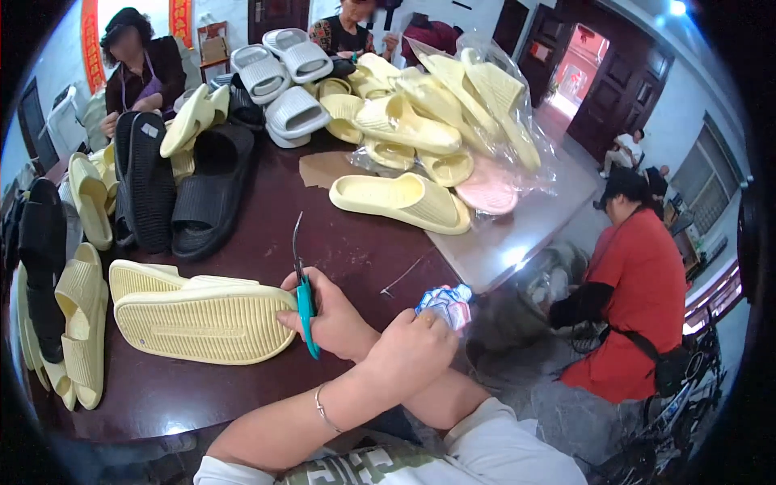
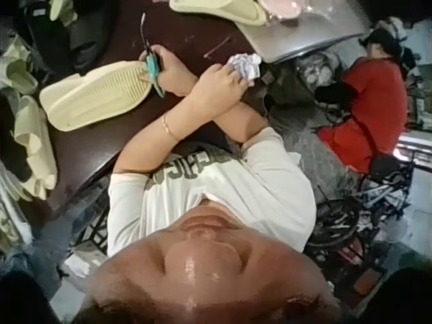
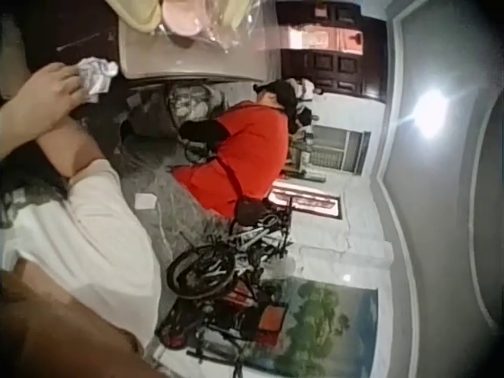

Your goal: Trim excess material from foam slippers using a pair of scissors.

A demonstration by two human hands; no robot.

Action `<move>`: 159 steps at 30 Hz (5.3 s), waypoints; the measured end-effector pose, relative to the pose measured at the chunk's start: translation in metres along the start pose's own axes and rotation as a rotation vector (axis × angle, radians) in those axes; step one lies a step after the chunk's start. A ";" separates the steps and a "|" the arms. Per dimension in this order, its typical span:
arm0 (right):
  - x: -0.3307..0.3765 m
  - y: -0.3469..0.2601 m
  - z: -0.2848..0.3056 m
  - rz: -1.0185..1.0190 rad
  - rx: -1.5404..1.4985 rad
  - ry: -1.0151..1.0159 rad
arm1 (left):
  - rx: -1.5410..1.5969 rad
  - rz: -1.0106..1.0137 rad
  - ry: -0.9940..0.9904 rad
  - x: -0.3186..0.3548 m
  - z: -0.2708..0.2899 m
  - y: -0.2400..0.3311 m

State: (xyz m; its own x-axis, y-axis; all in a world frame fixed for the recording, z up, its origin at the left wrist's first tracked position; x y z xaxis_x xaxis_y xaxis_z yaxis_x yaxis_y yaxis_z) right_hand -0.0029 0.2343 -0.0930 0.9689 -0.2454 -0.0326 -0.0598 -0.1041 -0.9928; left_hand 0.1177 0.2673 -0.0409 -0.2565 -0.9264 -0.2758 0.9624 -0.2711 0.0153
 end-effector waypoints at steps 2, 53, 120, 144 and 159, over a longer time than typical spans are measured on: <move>-0.001 0.004 -0.007 -0.007 0.001 -0.034 | 0.085 0.055 -0.137 0.013 -0.009 -0.002; 0.027 -0.006 0.039 -0.030 0.205 0.026 | -0.157 0.767 0.210 0.263 0.084 -0.157; 0.045 -0.016 0.041 0.330 0.474 0.334 | 0.502 0.177 0.477 -0.017 0.019 -0.030; 0.038 -0.002 0.048 0.118 0.049 0.146 | -0.041 -0.255 0.732 0.135 0.087 0.027; 0.041 -0.009 0.049 0.198 0.046 0.107 | -0.111 1.143 0.445 0.404 0.145 -0.175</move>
State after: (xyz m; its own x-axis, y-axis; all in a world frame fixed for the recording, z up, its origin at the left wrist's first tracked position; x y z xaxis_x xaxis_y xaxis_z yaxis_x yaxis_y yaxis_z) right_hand 0.0487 0.2726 -0.0906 0.9082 -0.3578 -0.2171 -0.2327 -0.0006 -0.9726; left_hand -0.1673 -0.0971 -0.0160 0.7702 -0.4406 -0.4612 0.6215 0.6808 0.3875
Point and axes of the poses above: each hand's wrist, its own x-axis away from the middle knuckle, its own z-axis out of the back of the hand, y = z × x, the point moved 8 cm from there along -x, towards the middle knuckle, and after that the axes turned 10 degrees about -z, right-handed, at the moved point
